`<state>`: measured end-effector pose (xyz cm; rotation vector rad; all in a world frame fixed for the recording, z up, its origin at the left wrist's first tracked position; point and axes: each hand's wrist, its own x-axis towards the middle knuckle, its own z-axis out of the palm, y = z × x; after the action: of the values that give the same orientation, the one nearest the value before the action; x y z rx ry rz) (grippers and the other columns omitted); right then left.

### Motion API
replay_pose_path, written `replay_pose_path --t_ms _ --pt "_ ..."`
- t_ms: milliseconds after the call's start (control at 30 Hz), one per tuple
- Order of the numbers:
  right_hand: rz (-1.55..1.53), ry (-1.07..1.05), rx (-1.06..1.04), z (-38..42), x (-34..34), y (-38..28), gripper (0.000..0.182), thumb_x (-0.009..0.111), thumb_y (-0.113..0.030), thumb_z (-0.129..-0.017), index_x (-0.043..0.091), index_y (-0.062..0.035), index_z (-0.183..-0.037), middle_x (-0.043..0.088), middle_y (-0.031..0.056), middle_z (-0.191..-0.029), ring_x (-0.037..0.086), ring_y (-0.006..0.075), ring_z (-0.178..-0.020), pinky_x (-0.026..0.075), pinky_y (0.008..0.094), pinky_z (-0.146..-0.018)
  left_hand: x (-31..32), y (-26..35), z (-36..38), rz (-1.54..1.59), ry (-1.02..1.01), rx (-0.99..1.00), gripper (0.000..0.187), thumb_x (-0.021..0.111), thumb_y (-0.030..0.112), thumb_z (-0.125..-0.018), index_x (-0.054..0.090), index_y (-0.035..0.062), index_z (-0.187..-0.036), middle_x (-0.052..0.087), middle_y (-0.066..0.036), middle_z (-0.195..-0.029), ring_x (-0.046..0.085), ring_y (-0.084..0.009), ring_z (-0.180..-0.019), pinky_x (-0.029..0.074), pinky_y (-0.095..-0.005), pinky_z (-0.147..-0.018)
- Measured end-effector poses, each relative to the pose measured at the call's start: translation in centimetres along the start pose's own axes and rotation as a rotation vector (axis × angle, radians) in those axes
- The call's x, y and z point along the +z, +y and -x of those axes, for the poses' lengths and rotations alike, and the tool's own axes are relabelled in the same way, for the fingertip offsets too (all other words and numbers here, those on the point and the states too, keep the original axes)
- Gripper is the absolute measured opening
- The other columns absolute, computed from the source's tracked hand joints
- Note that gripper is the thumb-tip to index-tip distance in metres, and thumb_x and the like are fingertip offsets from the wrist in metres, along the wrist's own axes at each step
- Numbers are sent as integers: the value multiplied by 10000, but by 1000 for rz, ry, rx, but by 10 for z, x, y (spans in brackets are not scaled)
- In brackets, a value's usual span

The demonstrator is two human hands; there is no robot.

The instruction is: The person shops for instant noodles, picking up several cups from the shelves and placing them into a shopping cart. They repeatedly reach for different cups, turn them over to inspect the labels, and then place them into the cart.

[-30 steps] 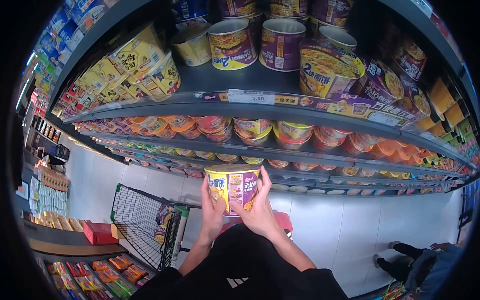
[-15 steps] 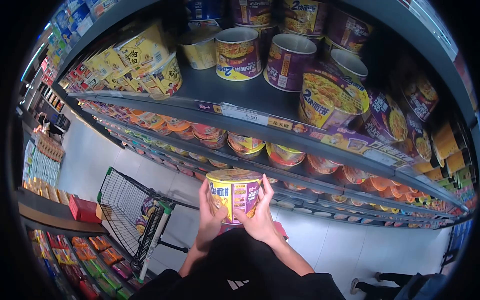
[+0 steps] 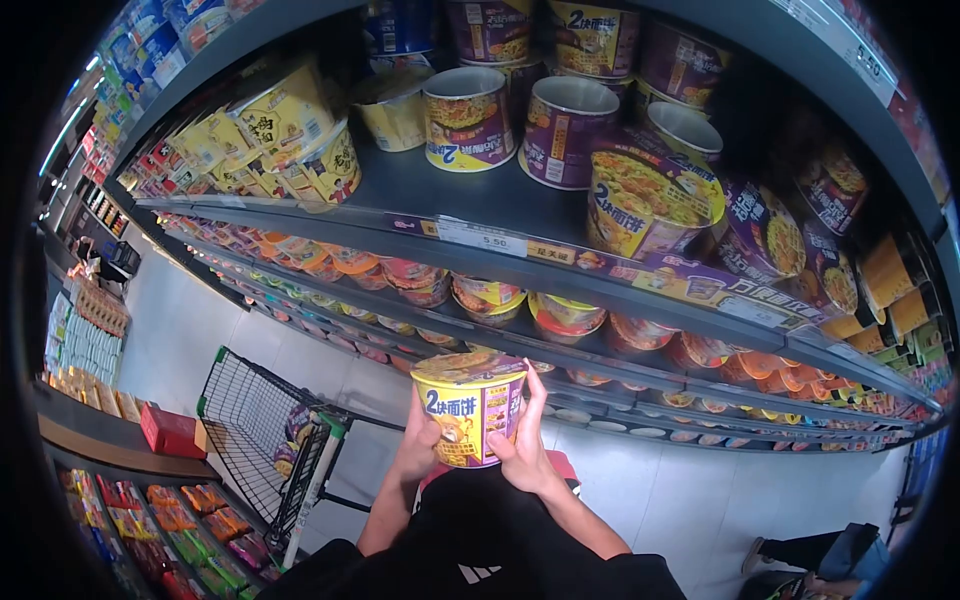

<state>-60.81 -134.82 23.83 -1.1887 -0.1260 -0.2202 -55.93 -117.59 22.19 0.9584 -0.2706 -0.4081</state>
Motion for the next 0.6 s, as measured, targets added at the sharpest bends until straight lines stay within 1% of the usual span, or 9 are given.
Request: replay_pose_path --t_ms 33,67,133,267,333,367,467,500,600 --pt "1 -16 -8 -1 2 4 1142 705 -408 -974 -138 -64 -1665 273 237 -1644 366 313 -1522 289 463 -1265 -3 1 1 -3 -4 8 1084 801 415 -941 93 14 -1658 398 -157 -1589 460 -224 -1442 394 -384 -1204" --pt "-3 -25 1 -2 5 6 1144 709 -403 -974 -137 -63 -1665 274 236 -1644 367 314 -1521 288 461 -1265 -7 2 3 -7 -5 17 1073 804 407 -940 103 19 -1655 407 -155 -1580 466 -221 -1434 400 -384 -1200" --pt "-14 -51 23 -5 14 11 1147 716 -394 -973 -136 -61 -1664 275 235 -1642 369 318 -1520 285 458 -1264 -16 8 8 -28 4 35 1020 794 344 -949 121 26 -1645 424 -153 -1558 484 -217 -1413 413 -384 -1188" --pt "47 -113 92 -10 38 22 1079 698 -355 -989 -66 -23 -1674 273 249 -1661 340 324 -1542 260 449 -1273 -32 31 29 -47 110 32 917 750 197 -967 136 25 -1626 448 -158 -1521 506 -213 -1388 436 -385 -1167" --pt "106 -146 145 -10 49 26 1029 680 -319 -1000 -26 3 -1676 271 257 -1672 319 325 -1557 245 443 -1279 -46 37 40 -110 154 46 912 727 135 -968 114 21 -1633 447 -165 -1522 508 -216 -1390 441 -383 -1164" --pt "123 -170 100 -12 54 34 982 659 -291 -1013 8 33 -1673 270 266 -1680 293 326 -1574 230 435 -1285 -53 40 46 -141 177 49 911 716 104 -968 102 19 -1636 447 -168 -1522 509 -217 -1391 443 -382 -1162" --pt "93 -188 120 -10 78 39 985 651 -284 -1020 -17 37 -1669 256 267 -1685 288 326 -1576 221 431 -1288 -66 46 61 -219 260 63 943 726 86 -963 77 17 -1645 439 -173 -1531 509 -226 -1394 446 -382 -1161" --pt "107 -168 138 -7 88 40 1006 682 -231 -1007 -35 18 -1667 277 263 -1667 294 315 -1567 243 428 -1280 -68 50 65 -232 260 62 952 728 84 -963 70 14 -1647 433 -176 -1538 504 -230 -1399 439 -384 -1167" --pt "123 -146 187 -3 110 42 1026 719 -143 -982 -39 -8 -1661 317 256 -1625 324 303 -1540 285 429 -1262 -73 65 76 -257 259 45 973 737 91 -964 53 4 -1652 414 -184 -1558 482 -242 -1417 411 -391 -1190"
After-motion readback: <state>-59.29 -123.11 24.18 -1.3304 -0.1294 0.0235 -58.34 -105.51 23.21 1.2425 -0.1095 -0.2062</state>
